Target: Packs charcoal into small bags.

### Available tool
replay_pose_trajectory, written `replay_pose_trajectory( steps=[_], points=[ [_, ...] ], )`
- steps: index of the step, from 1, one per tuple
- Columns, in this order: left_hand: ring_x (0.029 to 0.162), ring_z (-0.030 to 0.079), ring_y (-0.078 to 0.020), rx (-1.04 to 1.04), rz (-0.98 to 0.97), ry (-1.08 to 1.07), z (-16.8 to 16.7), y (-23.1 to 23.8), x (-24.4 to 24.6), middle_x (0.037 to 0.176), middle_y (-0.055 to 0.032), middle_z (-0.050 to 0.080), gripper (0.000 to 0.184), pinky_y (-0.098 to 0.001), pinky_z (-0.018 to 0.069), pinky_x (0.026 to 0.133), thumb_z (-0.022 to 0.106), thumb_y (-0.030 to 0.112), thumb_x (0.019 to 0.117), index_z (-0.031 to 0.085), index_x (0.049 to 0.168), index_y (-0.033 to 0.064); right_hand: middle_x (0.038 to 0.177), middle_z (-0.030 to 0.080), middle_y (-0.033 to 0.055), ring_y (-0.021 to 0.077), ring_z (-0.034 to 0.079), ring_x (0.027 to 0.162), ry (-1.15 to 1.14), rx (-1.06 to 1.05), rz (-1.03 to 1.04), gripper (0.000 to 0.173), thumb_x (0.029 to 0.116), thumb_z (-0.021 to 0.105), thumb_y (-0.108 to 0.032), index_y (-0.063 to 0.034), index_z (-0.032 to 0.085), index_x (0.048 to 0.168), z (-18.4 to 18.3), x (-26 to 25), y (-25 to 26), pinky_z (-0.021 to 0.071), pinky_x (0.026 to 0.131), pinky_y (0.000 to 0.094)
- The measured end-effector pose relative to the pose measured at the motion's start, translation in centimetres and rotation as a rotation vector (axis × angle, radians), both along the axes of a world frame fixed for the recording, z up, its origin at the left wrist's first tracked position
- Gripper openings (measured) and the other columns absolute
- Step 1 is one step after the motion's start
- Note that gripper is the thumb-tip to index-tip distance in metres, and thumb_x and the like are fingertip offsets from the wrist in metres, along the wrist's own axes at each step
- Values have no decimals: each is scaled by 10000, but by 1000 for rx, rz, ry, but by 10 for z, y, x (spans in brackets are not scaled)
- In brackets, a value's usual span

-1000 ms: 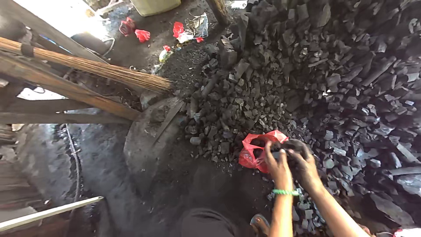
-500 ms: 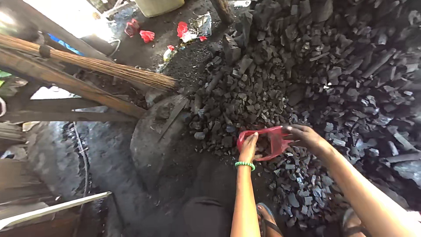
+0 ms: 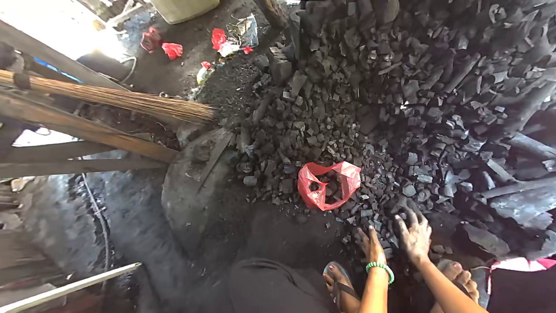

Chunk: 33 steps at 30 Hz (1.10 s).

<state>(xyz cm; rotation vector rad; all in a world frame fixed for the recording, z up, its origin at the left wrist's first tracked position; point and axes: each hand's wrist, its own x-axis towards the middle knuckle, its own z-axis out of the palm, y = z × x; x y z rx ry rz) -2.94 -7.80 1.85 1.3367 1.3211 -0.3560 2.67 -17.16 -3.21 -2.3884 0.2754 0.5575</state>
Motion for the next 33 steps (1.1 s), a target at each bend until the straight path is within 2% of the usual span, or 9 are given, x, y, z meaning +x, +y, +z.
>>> replay_pose_trajectory(
  steps=[3, 6, 11, 16, 20, 24, 26, 29, 33],
  points=[
    [1548, 199, -361, -12, 94, -158, -9, -3, 14, 1677, -216, 184, 591, -549, 174, 1238, 335, 337, 1126, 205, 1621, 41, 1494, 471, 299, 550, 433, 1350, -47, 152, 45, 476, 1030, 549, -354, -126, 582, 1447, -2, -3, 8, 313, 1093, 693],
    [1469, 334, -380, -89, 219, -198, -6, 0, 31, 1639, -188, 291, 578, -641, 343, 1106, 362, 415, 1112, 281, 1613, 138, 1495, 502, 228, 395, 463, 1393, 46, 457, -66, 512, 1027, 509, -345, -117, 534, 1484, -2, 3, 13, 341, 1143, 600],
    [1526, 253, -308, -111, 164, -261, 26, 25, 44, 1656, -178, 266, 569, -507, 205, 1225, 432, 299, 1107, 292, 1592, 39, 1427, 549, 156, 195, 579, 1220, 141, 840, -220, 566, 967, 573, -284, -74, 473, 1483, 13, 13, 28, 489, 1002, 393],
    [1431, 398, -270, -14, 245, -449, 67, 48, 40, 1566, -166, 421, 509, -485, 313, 1175, 490, 270, 1080, 416, 1533, 52, 1261, 641, 46, 93, 645, 1042, 59, 1026, -157, 625, 871, 613, -321, -111, 506, 1450, 45, 22, 61, 561, 855, 294],
    [1339, 489, -272, 1, 293, -473, 93, 95, 49, 1491, -158, 499, 482, -493, 404, 1099, 466, 296, 1090, 429, 1522, 85, 1256, 648, 60, 130, 662, 986, 57, 1014, 33, 593, 933, 567, -358, -139, 481, 1478, 69, 42, 106, 577, 825, 353],
    [1298, 512, -356, -173, 443, -310, 64, 169, 72, 1449, -185, 526, 607, -634, 436, 1003, 426, 534, 1057, 446, 1502, 123, 1445, 547, 182, 312, 586, 1233, 367, 839, 235, 538, 1084, 462, -406, -158, 392, 1556, 65, 86, 160, 481, 1011, 540],
    [1220, 554, -366, -209, 526, -273, 49, 199, 80, 1379, -171, 572, 695, -666, 464, 900, 359, 685, 997, 477, 1460, 180, 1487, 503, 202, 366, 541, 1295, 522, 799, 184, 624, 1074, 377, -549, -199, 336, 1589, 68, 102, 186, 457, 1021, 610],
    [1357, 440, -440, -238, 623, -286, 60, 228, 81, 1547, -198, 406, 819, -731, 408, 963, 378, 758, 952, 334, 1562, 213, 1572, 405, 229, 421, 421, 1424, 543, 671, 262, 707, 1058, 329, -622, -165, 342, 1597, 88, 119, 218, 376, 1100, 674],
    [1208, 560, -532, 48, 108, -135, 66, 250, 56, 1523, -331, 391, 803, -672, 513, 893, 359, 648, 1037, 143, 1629, 150, 1676, 176, 262, 482, 234, 1519, 372, 302, 791, 683, 1079, 323, -573, -158, 320, 1620, 103, 135, 226, 233, 1188, 669]
  ],
)
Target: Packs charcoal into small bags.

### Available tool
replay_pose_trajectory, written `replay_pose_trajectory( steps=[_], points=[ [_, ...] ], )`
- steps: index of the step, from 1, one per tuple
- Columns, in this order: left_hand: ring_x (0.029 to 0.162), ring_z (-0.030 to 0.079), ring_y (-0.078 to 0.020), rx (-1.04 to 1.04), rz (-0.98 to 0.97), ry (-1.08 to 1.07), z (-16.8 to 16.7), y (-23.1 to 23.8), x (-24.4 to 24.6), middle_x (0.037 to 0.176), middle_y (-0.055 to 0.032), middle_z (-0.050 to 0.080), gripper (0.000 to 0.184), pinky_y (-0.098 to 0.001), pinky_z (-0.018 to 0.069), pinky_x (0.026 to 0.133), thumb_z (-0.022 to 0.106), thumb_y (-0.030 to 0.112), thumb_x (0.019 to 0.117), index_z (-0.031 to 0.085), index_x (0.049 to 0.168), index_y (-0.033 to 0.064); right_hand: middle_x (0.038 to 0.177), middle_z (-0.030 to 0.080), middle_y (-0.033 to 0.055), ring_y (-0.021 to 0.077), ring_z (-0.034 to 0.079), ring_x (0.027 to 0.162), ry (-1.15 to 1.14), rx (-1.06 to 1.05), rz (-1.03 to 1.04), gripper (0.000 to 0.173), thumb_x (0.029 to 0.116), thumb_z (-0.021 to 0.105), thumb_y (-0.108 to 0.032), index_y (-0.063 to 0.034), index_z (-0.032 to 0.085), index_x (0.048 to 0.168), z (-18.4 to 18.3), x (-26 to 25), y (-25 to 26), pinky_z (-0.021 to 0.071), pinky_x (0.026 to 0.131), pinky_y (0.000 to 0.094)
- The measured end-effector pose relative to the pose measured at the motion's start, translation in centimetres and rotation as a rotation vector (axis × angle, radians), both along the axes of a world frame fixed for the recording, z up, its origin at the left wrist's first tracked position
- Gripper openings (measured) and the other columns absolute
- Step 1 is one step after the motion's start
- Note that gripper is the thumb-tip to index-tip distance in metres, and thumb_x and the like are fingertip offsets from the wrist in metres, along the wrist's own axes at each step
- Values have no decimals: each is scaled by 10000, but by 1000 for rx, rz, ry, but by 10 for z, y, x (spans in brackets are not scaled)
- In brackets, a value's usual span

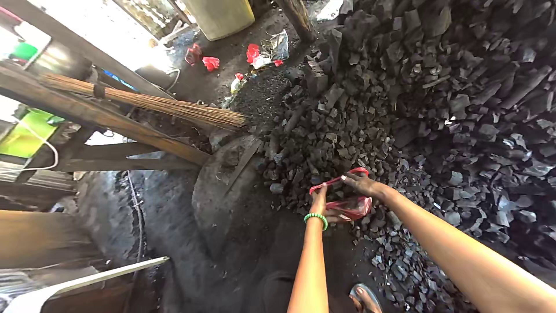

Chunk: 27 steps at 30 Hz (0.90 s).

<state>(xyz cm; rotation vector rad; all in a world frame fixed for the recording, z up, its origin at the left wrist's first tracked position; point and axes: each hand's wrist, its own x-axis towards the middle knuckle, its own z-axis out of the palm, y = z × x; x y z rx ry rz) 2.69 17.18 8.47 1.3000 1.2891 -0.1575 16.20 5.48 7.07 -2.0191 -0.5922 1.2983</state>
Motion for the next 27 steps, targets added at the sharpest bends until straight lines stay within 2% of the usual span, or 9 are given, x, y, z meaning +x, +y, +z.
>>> replay_pose_trajectory(
  steps=[2, 5, 9, 11, 14, 16, 21, 24, 27],
  points=[
    [1120, 637, -499, 279, -323, 198, 1, 4, -7, 1376, -341, 540, 709, -652, 533, 891, 355, 559, 1078, 239, 1606, 99, 1681, 184, 239, 467, 302, 1497, -156, -40, 218, 656, 1074, 346, -574, -186, 370, 1603, 12, 5, -7, 282, 1169, 662],
    [1217, 594, -479, 548, -641, 399, 26, -11, -10, 1287, -312, 619, 532, -630, 455, 1014, 443, 336, 1101, 396, 1532, 27, 1692, 174, 212, 448, 302, 1505, -217, 12, 309, 558, 1093, 413, -467, -174, 442, 1567, 27, 19, -39, 288, 1171, 645],
    [1141, 637, -454, 755, -891, 494, 31, -29, -4, 1282, -272, 634, 523, -606, 516, 913, 616, 94, 988, 495, 1495, 123, 1353, 598, 266, 442, 613, 1190, -298, 91, -67, 384, 1046, 602, -273, -27, 626, 1339, -10, 29, -104, 471, 1004, 632],
    [1208, 560, -483, 891, -975, 504, 27, -32, -1, 1444, -277, 481, 555, -622, 506, 916, 656, 22, 938, 552, 1460, 180, 1449, 507, 292, 518, 551, 1248, -348, -164, -53, 686, 909, 761, -460, -100, 548, 1452, -45, 16, -129, 456, 995, 703],
    [1413, 334, -529, 907, -1051, 591, 21, -21, -1, 1658, -202, 224, 596, -724, 393, 985, 723, 51, 899, 587, 1436, 269, 1667, 176, 278, 601, 286, 1440, -359, -348, -5, 1087, 784, 817, -605, -339, 210, 1645, -78, -37, -137, 269, 1038, 843],
    [1455, 273, -538, 760, -1067, 666, 19, -12, -2, 1707, -167, 67, 630, -756, 363, 1009, 726, 72, 904, 545, 1481, 251, 1665, 184, 274, 594, 288, 1442, -471, -333, 24, 925, 847, 798, -504, -389, 292, 1613, -83, -72, -134, 312, 998, 838],
    [1230, 606, -415, 647, -948, 560, 40, -5, -3, 1336, -242, 616, 380, -592, 485, 1008, 609, 115, 984, 595, 1355, 36, 1617, 313, 264, 552, 382, 1401, -494, -287, 117, 673, 927, 734, -369, -389, 450, 1536, -86, -97, -150, 401, 974, 746],
    [1123, 654, -427, 780, -724, 335, 55, -9, -3, 1172, -243, 694, 279, -619, 494, 956, 592, 166, 1016, 686, 1239, 29, 1571, 343, 314, 514, 443, 1379, -334, -305, -36, 626, 949, 713, -299, -196, 485, 1523, -96, -90, -177, 454, 1047, 633],
    [1075, 667, -364, 714, -442, -9, 65, -8, 5, 1121, -213, 714, 193, -556, 493, 962, 643, 78, 979, 729, 1135, 5, 1530, 409, 298, 482, 517, 1321, -203, -265, -180, 573, 945, 718, -295, -142, 534, 1465, -110, -82, -203, 445, 1061, 620]
  ],
)
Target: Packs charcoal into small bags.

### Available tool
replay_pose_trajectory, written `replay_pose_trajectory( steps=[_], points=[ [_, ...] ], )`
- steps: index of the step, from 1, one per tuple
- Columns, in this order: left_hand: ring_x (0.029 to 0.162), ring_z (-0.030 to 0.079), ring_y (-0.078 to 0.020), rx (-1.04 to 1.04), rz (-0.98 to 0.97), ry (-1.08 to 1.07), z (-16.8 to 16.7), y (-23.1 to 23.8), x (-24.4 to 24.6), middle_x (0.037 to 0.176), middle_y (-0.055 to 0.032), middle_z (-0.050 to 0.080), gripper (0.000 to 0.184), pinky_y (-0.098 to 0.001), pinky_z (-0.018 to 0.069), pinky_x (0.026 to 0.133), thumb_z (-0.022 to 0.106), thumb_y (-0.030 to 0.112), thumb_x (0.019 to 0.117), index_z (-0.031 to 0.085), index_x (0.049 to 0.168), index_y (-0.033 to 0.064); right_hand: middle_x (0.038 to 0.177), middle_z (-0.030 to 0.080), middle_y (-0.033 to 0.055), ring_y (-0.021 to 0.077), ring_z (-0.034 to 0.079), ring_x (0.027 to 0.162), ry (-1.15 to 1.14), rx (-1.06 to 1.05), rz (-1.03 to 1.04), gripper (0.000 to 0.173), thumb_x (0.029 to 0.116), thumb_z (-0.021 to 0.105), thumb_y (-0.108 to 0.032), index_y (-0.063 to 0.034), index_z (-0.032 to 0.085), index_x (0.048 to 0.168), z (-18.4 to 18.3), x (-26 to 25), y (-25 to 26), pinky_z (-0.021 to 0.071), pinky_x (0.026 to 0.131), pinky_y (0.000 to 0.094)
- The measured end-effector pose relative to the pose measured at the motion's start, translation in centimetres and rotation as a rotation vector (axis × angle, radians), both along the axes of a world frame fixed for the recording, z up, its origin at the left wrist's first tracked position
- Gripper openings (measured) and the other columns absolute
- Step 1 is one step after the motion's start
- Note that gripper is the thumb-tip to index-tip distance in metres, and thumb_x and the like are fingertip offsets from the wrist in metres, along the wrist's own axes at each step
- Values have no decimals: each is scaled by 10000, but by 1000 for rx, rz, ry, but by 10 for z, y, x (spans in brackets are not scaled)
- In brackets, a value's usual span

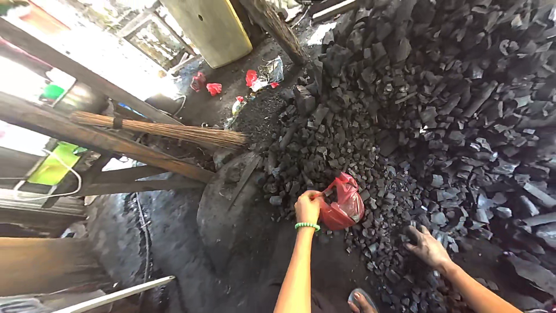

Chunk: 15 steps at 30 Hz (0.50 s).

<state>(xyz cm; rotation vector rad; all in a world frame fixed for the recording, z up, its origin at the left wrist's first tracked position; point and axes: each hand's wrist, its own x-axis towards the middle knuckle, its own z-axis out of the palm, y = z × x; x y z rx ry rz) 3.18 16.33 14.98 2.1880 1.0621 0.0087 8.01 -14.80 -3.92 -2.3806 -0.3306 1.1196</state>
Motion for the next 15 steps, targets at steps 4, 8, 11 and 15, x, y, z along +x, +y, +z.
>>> replay_pose_trajectory(
  steps=[4, 8, 11, 15],
  points=[
    [737, 644, -160, -635, 275, -440, 13, -14, 9, 873, -116, 677, 166, -295, 549, 682, 497, -10, 995, 648, 1056, -39, 1046, 649, 154, 222, 646, 847, 209, 437, -438, 300, 970, 664, -97, -17, 587, 1249, 17, 1, -2, 550, 749, 398],
    [650, 593, -146, -880, 61, -282, 45, -35, 6, 916, -107, 642, 402, -284, 518, 608, 437, 44, 992, 504, 1388, 67, 778, 596, 33, 97, 557, 547, 504, 978, -948, 214, 1070, 455, -144, -88, 497, 1272, 79, 14, 36, 497, 484, 262],
    [737, 609, -137, -749, -185, -295, 70, -56, -4, 1059, -129, 666, 616, -286, 509, 641, 524, -13, 907, 421, 1495, 140, 763, 622, -7, 104, 597, 579, 621, 1283, -1110, 165, 1061, 456, -267, -196, 547, 1178, 131, 26, 71, 525, 511, 283],
    [738, 639, -135, -755, -248, -496, 97, -77, -22, 1152, -120, 648, 744, -270, 542, 622, 546, -30, 824, 393, 1511, 210, 863, 664, 30, 163, 658, 690, 491, 1399, -728, 263, 989, 519, -278, -185, 548, 1234, 163, 17, 100, 589, 618, 368]
  ],
)
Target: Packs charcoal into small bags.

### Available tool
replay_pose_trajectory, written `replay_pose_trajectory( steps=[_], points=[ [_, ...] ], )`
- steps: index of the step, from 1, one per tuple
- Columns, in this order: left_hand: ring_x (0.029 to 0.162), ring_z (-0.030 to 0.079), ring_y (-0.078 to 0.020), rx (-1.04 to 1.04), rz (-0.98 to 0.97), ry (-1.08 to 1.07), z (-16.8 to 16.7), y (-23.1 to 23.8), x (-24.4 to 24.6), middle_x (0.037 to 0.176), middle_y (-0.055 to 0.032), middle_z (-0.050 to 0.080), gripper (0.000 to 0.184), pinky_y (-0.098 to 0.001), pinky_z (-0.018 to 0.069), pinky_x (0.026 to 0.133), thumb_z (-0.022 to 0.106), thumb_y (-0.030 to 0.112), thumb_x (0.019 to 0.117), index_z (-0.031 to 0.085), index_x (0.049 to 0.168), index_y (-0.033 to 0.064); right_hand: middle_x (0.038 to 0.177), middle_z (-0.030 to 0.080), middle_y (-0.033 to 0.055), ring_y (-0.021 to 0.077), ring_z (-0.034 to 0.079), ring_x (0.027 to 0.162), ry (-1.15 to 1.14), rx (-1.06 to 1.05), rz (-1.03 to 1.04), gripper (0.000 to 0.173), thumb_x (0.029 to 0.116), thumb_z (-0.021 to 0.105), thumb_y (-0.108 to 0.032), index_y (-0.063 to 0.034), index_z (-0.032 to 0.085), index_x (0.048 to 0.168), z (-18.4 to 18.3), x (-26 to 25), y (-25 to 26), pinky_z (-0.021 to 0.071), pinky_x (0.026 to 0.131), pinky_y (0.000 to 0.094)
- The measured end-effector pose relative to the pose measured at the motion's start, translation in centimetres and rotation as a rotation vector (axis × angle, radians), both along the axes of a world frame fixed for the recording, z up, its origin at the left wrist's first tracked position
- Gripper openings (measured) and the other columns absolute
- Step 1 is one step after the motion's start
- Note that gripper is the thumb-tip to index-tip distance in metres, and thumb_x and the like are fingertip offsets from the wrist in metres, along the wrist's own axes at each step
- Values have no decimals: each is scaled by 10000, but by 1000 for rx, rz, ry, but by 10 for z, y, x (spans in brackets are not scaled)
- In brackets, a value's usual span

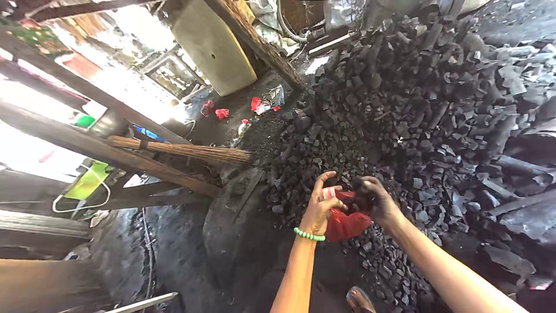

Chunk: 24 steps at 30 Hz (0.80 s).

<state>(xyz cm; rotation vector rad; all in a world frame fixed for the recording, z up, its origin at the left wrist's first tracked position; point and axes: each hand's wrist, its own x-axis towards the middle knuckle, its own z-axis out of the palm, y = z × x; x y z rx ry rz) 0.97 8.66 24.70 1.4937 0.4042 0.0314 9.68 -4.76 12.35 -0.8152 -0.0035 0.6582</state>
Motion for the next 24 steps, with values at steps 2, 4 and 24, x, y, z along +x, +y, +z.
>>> replay_pose_trajectory(
  steps=[2, 4, 24],
  points=[
    [702, 649, -137, -66, 13, -36, 8, -2, -8, 1140, -109, 644, 758, -269, 561, 600, 542, -6, 829, 363, 1517, 255, 1029, 679, 118, 202, 677, 850, -383, -306, 255, 284, 1005, 534, -165, -31, 567, 1253, 6, -9, 3, 584, 767, 386],
    [654, 637, -124, -78, 16, -2, 11, -1, -15, 1065, -116, 662, 771, -248, 540, 558, 536, 4, 828, 341, 1525, 270, 1423, 545, 216, 359, 558, 1270, -829, -793, 685, 387, 1021, 626, -259, -69, 628, 1358, 15, -9, 4, 450, 1070, 536],
    [766, 667, -123, 73, 277, 77, 12, 37, -57, 1050, -91, 665, 633, -245, 557, 630, 565, 78, 894, 407, 1498, 186, 1653, 192, 295, 583, 274, 1452, -548, -1482, 642, 926, 824, 833, -471, -240, 376, 1595, -130, -70, -69, 351, 1021, 791]
  ],
)
